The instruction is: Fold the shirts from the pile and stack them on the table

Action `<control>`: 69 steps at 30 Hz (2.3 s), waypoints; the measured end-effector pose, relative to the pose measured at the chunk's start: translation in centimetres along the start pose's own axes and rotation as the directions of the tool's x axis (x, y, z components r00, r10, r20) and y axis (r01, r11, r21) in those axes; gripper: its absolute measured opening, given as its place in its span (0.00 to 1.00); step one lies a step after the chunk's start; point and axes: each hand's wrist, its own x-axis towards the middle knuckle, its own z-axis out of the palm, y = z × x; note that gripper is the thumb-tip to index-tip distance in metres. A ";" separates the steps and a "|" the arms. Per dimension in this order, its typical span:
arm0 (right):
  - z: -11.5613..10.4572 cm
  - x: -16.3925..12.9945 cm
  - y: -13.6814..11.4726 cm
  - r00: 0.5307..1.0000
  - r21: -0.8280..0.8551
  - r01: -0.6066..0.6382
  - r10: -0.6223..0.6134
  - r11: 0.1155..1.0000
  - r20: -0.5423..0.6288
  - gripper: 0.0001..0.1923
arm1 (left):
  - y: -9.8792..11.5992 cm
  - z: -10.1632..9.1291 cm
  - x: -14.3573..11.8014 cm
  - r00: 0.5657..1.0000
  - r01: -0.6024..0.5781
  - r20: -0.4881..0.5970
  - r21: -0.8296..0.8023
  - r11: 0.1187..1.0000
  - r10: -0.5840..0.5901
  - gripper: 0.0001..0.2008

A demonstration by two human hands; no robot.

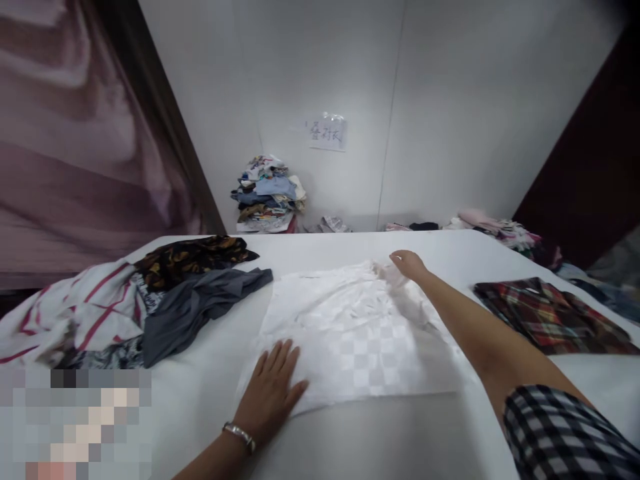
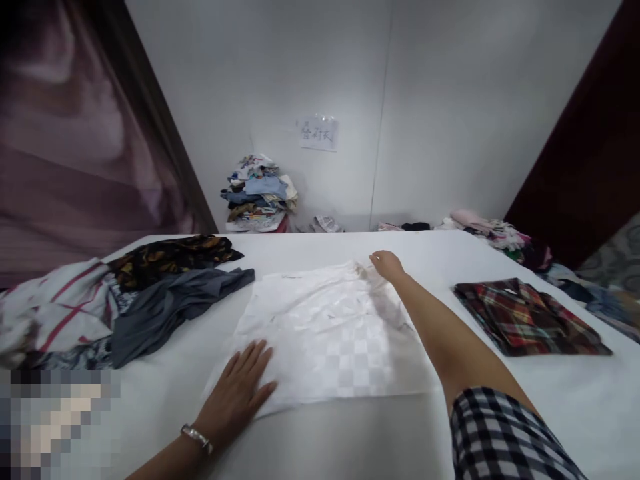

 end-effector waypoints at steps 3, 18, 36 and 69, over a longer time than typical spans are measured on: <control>2.6 3.8 -1.1 0.995 -0.049 0.001 0.004 0.999 0.104 0.20 | 0.3 -0.5 -0.2 1.000 -0.012 -0.014 0.029 0.999 0.013 0.31; -0.3 1.7 -3.9 0.987 -0.011 0.143 -0.143 0.990 -0.078 0.21 | 0.6 -0.5 -0.1 1.000 0.015 -0.002 0.000 1.000 -0.015 0.30; 3.0 -12.5 -14.2 0.970 0.129 0.079 -0.106 0.989 0.218 0.18 | 2.0 -2.7 1.5 0.956 0.201 0.261 -0.242 0.949 -0.135 0.34; -6.3 -17.0 -19.6 0.945 0.678 0.327 -0.246 0.658 -0.217 0.12 | 1.3 -5.0 2.0 0.943 0.320 0.264 -0.541 0.777 -0.205 0.35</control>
